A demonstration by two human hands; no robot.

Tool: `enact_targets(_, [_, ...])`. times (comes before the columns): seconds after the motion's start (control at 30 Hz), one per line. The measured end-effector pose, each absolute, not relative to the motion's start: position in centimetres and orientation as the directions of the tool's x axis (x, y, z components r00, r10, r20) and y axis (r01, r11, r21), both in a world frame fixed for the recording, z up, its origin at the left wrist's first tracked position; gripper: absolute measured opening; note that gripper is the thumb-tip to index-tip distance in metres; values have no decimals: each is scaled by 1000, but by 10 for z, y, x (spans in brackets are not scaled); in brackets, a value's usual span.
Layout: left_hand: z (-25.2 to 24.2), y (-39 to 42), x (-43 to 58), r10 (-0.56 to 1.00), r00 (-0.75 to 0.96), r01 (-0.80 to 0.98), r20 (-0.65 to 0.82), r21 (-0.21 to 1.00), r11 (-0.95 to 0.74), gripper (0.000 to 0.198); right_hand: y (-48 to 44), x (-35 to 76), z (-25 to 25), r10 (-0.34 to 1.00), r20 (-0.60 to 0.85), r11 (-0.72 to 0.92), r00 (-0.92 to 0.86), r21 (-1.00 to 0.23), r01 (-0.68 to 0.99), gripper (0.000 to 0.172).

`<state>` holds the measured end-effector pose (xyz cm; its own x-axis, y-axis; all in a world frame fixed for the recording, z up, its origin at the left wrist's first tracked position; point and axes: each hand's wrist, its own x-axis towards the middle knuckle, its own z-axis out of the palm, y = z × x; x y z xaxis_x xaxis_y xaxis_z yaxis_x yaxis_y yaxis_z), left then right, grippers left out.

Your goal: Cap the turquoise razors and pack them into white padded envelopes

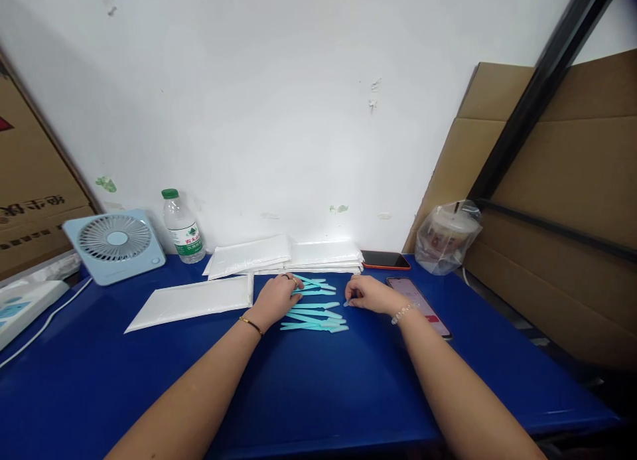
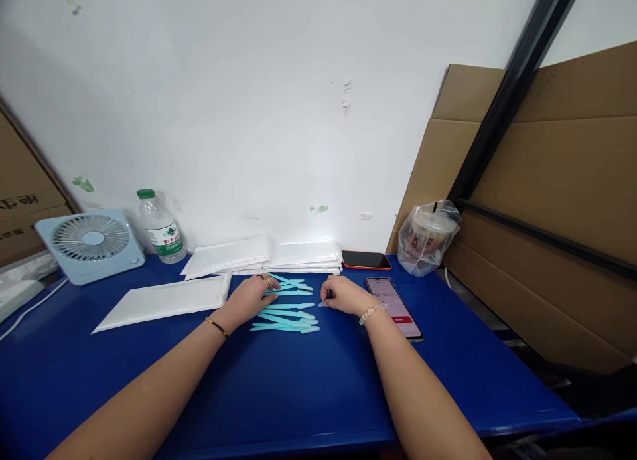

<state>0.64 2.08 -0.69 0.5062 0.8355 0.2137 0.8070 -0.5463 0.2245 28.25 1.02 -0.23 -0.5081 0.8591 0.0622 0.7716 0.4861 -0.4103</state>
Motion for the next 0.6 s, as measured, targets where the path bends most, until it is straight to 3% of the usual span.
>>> enact_targets(0.13, [-10,23,6,858,473,829,199,230,-510,25,10,278,-6,860,52,481,-507,-412,774,3])
enact_targets(0.23, [-13,25,6,865,463,829,194,249,-500,22,8,276,-5,870,44,450,-491,-478,754,2])
enact_targets(0.4, [-18,28,5,896,409,825,175,350,-444,18,8,273,-4,892,130,420,-433,-592,688,5])
enact_targets(0.6, [-16,28,5,887,415,795,201,393,-461,11,9,267,-4,891,219,441,-398,-625,644,8])
